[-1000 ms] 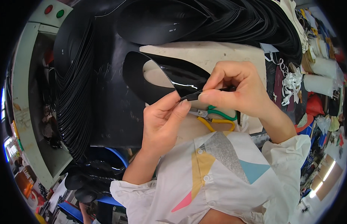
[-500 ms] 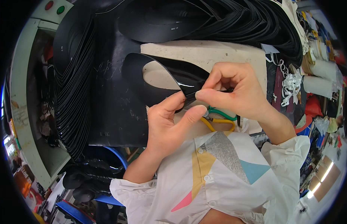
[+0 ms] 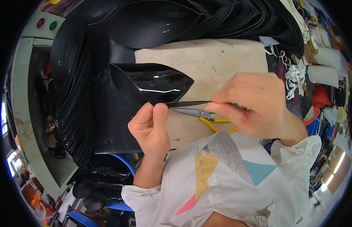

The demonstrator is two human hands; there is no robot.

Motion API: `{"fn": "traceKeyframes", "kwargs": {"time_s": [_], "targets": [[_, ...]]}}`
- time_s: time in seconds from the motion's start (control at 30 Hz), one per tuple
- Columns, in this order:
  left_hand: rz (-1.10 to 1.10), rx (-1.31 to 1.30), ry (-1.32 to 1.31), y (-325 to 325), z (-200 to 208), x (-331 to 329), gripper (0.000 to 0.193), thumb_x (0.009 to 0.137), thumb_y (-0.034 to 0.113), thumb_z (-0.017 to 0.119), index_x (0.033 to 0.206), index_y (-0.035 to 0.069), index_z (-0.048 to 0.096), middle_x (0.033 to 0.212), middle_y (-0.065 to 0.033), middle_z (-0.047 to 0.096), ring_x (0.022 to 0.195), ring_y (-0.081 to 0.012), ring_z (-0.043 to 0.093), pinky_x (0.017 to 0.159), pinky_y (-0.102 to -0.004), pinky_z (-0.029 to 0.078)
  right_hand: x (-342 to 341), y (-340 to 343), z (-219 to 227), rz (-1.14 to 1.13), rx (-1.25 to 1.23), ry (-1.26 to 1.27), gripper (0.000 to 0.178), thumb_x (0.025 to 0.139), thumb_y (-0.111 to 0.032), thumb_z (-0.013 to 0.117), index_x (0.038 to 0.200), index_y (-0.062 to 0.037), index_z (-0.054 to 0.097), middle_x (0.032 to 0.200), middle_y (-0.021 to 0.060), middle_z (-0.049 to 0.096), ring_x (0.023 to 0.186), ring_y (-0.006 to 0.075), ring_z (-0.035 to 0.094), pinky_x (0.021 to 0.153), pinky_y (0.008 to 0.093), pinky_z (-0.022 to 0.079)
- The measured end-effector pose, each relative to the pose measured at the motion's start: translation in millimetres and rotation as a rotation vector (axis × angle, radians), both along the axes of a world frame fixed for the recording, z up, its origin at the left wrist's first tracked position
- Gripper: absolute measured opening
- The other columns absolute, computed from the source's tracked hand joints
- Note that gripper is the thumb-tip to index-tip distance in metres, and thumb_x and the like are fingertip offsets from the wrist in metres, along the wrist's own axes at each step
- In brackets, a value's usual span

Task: Cutting and assembling shoe component pieces using scissors and manual manipulation.

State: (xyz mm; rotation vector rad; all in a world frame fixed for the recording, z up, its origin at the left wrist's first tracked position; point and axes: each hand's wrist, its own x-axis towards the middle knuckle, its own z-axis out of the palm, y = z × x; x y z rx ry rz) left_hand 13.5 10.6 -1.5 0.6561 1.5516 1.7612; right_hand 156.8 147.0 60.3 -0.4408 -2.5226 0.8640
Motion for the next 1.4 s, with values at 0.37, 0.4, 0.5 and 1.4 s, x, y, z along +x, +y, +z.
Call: {"fn": "traceKeyframes", "kwargs": {"time_s": [0.37,0.4,0.5,1.4], "targets": [[-0.110,0.171,-0.312,-22,-8,-14,0.021,0.093,0.016,0.053,0.081,0.000,0.056,0.087,-0.0050,0.061,0.083,-0.0111,0.053,0.081,-0.0268,0.040,-17,13,-20,-0.059,-0.821,-0.061,0.012,0.075,-0.010,0.072,0.077,-0.0004,0.065,0.066,0.0008,0.062,0.057,0.0049,0.053,0.052,0.0208,0.041],[-0.118,0.188,-0.341,-23,-10,-16,0.021,0.093,0.017,0.053,0.082,0.000,0.056,0.090,-0.0057,0.062,0.086,-0.0124,0.054,0.083,-0.0280,0.040,-19,14,-20,-0.066,-0.884,-0.102,0.013,0.075,-0.010,0.072,0.078,0.0000,0.065,0.066,0.0011,0.062,0.057,0.0045,0.052,0.052,0.0204,0.040],[-0.127,0.226,-0.452,-24,-12,-21,0.019,0.092,0.017,0.054,0.088,-0.002,0.057,0.094,-0.0068,0.062,0.091,-0.0141,0.056,0.085,-0.0282,0.041,-28,15,-26,0.004,-1.053,-0.141,0.014,0.076,-0.011,0.070,0.079,0.0006,0.062,0.066,0.0011,0.059,0.057,0.0034,0.050,0.051,0.0196,0.038],[0.036,-0.092,-0.360,7,-4,-21,0.016,0.074,-0.002,0.069,0.090,0.001,0.065,0.087,-0.0033,0.065,0.078,-0.0106,0.059,0.076,-0.0256,0.045,97,50,-54,-0.372,0.623,-0.131,0.018,0.068,-0.014,0.070,0.085,-0.0111,0.067,0.077,0.0042,0.061,0.077,0.0231,0.058,0.063,0.0355,0.044]]}}
